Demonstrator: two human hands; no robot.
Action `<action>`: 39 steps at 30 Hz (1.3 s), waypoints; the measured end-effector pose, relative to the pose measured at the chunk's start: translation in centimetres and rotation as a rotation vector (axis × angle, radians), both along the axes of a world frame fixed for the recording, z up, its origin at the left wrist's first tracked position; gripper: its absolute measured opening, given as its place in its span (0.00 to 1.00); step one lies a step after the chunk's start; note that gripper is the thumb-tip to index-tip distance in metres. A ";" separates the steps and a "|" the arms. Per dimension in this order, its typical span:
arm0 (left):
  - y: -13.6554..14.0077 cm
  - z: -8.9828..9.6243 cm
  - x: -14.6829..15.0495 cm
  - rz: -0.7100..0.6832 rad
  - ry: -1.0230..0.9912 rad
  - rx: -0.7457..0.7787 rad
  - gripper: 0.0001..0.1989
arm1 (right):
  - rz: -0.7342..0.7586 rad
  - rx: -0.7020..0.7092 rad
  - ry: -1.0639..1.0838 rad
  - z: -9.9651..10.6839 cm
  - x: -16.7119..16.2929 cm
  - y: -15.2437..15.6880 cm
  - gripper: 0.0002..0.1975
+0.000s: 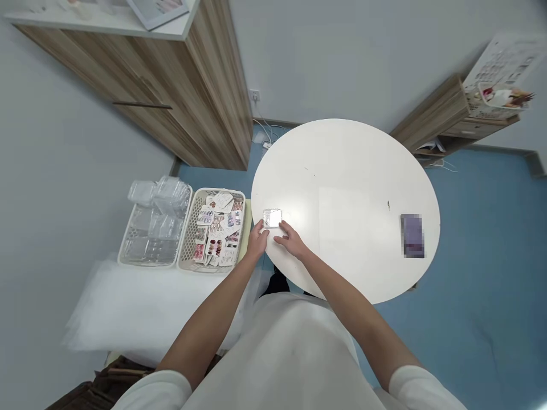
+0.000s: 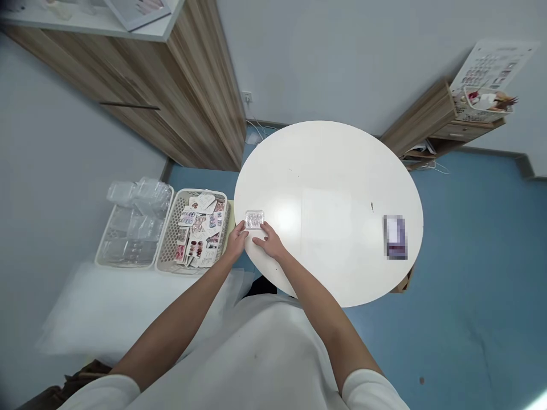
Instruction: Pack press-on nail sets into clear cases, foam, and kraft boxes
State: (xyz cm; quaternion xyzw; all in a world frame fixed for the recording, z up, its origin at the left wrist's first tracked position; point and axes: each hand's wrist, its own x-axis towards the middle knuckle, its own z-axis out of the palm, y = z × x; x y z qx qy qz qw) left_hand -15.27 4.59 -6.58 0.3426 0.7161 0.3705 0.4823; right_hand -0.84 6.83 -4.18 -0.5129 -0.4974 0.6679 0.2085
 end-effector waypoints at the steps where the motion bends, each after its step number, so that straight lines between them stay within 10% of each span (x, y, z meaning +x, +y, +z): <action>1: -0.3 0.0 0.5 -0.001 -0.011 -0.001 0.26 | -0.020 0.005 -0.004 0.0 0.5 -0.3 0.34; 23: -6.0 2.5 19.5 -0.442 0.086 0.119 0.20 | -0.296 0.265 -0.277 1.2 22.1 -8.6 0.18; 39: -11.4 1.6 23.1 -0.500 0.434 0.107 0.20 | -0.095 0.384 -0.344 -1.5 25.0 -11.6 0.17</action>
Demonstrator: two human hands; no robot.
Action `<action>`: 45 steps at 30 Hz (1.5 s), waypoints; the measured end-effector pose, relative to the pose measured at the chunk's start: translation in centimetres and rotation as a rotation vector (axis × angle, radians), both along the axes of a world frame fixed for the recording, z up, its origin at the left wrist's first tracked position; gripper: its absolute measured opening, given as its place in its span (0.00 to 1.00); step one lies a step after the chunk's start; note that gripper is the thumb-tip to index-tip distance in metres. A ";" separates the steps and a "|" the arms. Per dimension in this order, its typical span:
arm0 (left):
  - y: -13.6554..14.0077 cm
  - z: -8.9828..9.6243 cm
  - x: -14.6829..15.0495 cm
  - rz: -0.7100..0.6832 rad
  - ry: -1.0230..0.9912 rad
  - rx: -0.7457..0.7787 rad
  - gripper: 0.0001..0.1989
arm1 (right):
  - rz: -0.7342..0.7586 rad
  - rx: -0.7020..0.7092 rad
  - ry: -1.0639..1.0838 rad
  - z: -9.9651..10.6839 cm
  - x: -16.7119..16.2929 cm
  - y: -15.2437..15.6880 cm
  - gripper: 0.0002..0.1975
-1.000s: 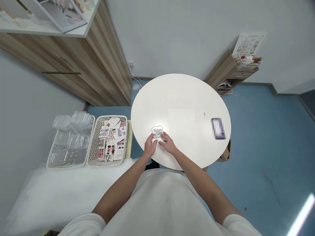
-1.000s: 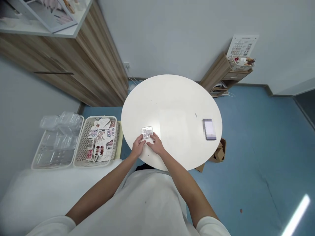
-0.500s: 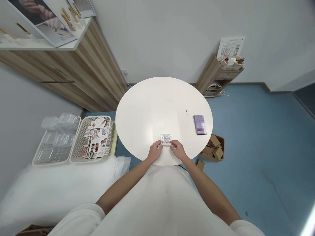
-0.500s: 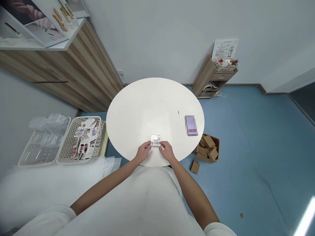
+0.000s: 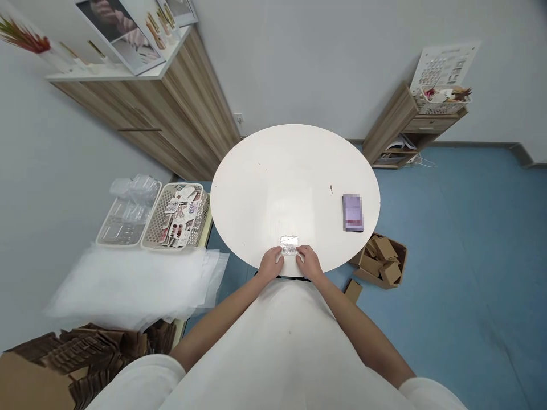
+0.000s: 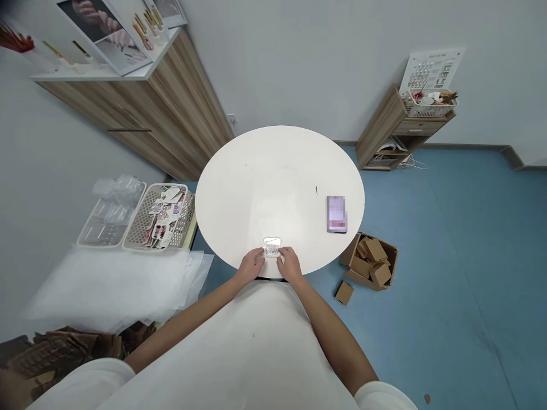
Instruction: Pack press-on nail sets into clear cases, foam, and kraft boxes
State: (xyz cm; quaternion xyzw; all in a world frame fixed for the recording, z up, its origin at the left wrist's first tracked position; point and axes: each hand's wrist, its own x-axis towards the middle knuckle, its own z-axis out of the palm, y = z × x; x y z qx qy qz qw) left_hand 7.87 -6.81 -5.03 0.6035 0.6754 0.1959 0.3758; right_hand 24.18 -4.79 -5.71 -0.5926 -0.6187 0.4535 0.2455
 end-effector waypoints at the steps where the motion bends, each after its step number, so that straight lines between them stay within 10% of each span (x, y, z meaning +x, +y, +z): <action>1: 0.0 0.1 -0.1 -0.040 0.049 0.046 0.21 | -0.008 0.008 0.000 0.1 0.0 -0.1 0.17; 11: 1.9 1.3 -1.7 -0.523 0.264 0.194 0.25 | -0.518 -0.428 0.342 1.2 -0.4 -4.1 0.28; 22: 3.6 1.7 -1.8 -0.631 0.362 0.196 0.18 | -0.896 -0.319 0.606 0.3 -4.3 -1.6 0.23; 45: 3.2 0.8 -3.7 -0.677 0.382 0.332 0.25 | -0.898 -0.460 0.697 0.8 -4.1 -0.4 0.14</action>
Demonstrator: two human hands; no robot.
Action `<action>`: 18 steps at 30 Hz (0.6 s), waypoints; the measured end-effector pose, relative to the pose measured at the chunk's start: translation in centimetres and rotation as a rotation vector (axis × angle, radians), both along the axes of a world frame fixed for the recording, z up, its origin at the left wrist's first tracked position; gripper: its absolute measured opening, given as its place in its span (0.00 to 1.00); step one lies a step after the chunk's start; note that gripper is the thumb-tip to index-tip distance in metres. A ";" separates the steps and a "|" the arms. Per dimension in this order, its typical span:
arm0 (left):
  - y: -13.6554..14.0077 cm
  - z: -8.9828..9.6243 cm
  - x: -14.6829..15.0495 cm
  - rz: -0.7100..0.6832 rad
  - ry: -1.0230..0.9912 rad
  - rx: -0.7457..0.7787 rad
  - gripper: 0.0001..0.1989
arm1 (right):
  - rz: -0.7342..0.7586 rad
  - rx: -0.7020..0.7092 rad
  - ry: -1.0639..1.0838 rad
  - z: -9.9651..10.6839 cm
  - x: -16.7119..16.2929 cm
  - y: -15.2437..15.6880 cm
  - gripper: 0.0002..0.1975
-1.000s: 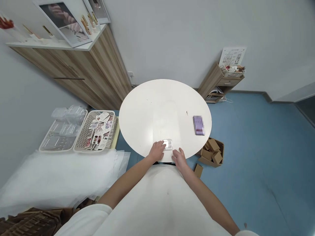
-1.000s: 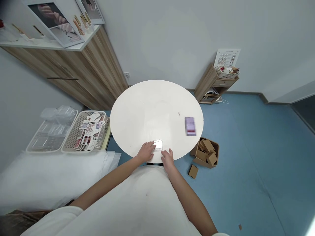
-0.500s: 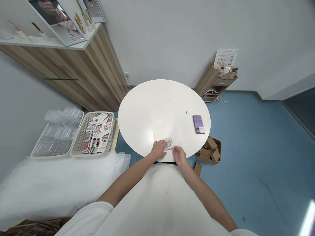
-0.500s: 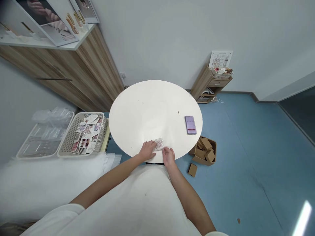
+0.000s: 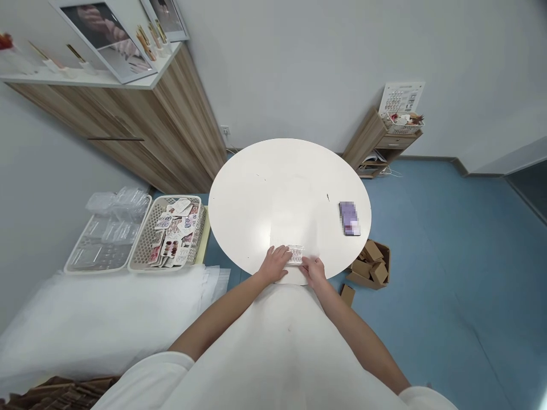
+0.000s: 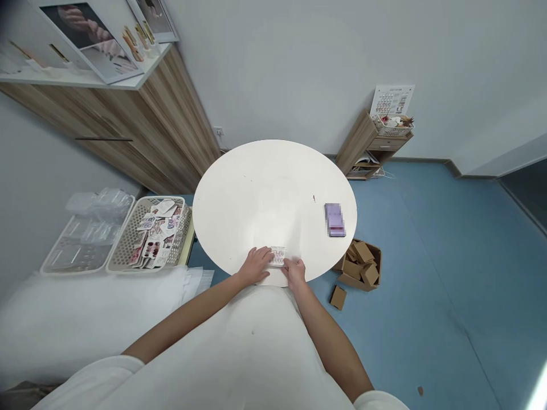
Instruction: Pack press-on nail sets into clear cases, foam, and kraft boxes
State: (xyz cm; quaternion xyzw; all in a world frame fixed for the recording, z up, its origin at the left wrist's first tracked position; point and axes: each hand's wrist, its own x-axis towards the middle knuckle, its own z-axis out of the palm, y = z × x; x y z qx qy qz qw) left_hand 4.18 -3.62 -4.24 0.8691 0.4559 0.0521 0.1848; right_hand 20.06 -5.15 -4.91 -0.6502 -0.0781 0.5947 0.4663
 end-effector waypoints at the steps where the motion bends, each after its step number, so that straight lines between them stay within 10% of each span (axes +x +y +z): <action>1: 0.1 -0.1 -0.2 -0.016 0.006 0.040 0.22 | 0.001 -0.003 0.011 0.1 0.0 0.0 0.14; 18: 0.5 -0.2 -0.2 -0.116 0.087 0.201 0.21 | 0.135 -0.017 0.068 0.9 0.9 0.4 0.08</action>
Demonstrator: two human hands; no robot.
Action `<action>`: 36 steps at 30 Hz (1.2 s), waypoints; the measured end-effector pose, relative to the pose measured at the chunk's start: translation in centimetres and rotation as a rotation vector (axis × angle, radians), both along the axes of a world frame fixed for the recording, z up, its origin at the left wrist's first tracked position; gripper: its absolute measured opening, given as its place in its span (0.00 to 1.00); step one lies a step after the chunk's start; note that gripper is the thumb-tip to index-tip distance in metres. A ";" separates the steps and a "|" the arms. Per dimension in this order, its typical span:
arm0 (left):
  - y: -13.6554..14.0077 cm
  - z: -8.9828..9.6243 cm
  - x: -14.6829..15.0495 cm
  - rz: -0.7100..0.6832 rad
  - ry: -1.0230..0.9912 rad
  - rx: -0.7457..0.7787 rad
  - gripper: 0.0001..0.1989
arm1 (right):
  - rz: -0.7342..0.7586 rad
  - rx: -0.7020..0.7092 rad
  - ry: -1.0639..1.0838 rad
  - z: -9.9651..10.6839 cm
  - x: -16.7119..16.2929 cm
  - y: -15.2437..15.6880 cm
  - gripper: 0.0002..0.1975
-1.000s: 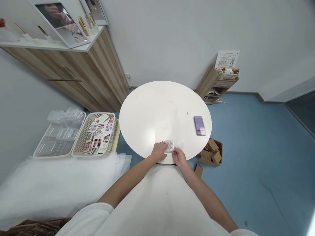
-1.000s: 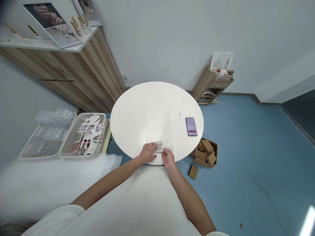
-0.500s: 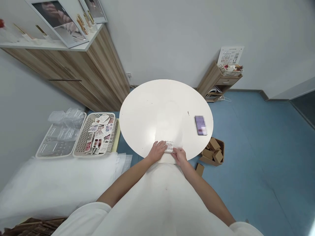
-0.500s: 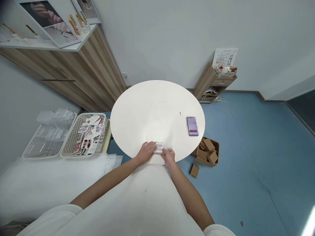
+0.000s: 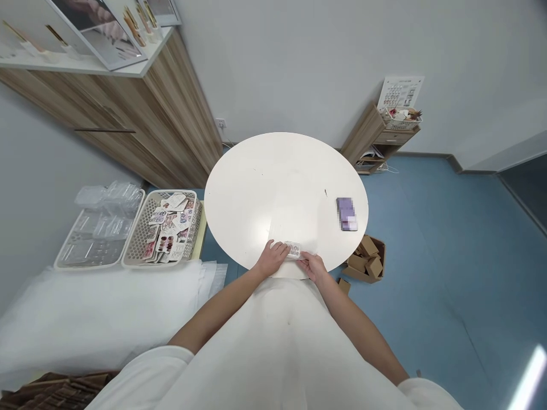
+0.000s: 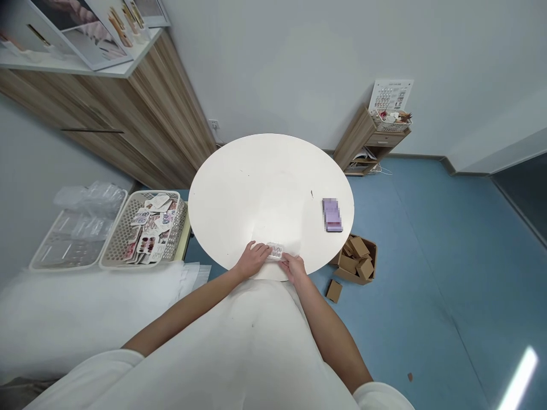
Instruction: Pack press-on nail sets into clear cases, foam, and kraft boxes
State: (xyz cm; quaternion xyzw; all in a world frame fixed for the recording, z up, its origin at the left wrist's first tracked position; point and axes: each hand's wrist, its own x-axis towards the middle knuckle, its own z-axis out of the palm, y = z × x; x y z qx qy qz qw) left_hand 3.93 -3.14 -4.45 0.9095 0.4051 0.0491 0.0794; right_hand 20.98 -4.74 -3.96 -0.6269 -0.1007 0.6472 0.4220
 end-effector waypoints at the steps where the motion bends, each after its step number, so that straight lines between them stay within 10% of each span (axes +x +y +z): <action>1: 0.1 -0.1 0.0 -0.001 -0.001 0.012 0.21 | 0.011 0.002 -0.009 -0.1 0.0 0.0 0.08; 5: 0.2 -0.1 -0.1 -0.023 -0.012 0.025 0.21 | 0.053 0.018 -0.097 -0.4 0.3 -0.5 0.16; 9: 0.5 0.2 -0.2 -0.035 -0.033 0.014 0.22 | 0.075 0.213 -0.793 0.1 1.7 -1.6 0.32; 13: 1.3 0.7 0.0 -0.046 -0.044 -0.027 0.19 | 0.559 0.612 -1.198 0.8 2.7 -1.8 0.33; 17: 2.6 1.1 0.3 -0.018 -0.068 -0.120 0.16 | 0.922 0.741 -1.177 0.9 2.4 -0.6 0.25; 36: 8.8 -0.6 -0.2 0.413 -0.502 -0.947 0.16 | 0.949 0.404 -0.729 -0.8 4.3 7.7 0.17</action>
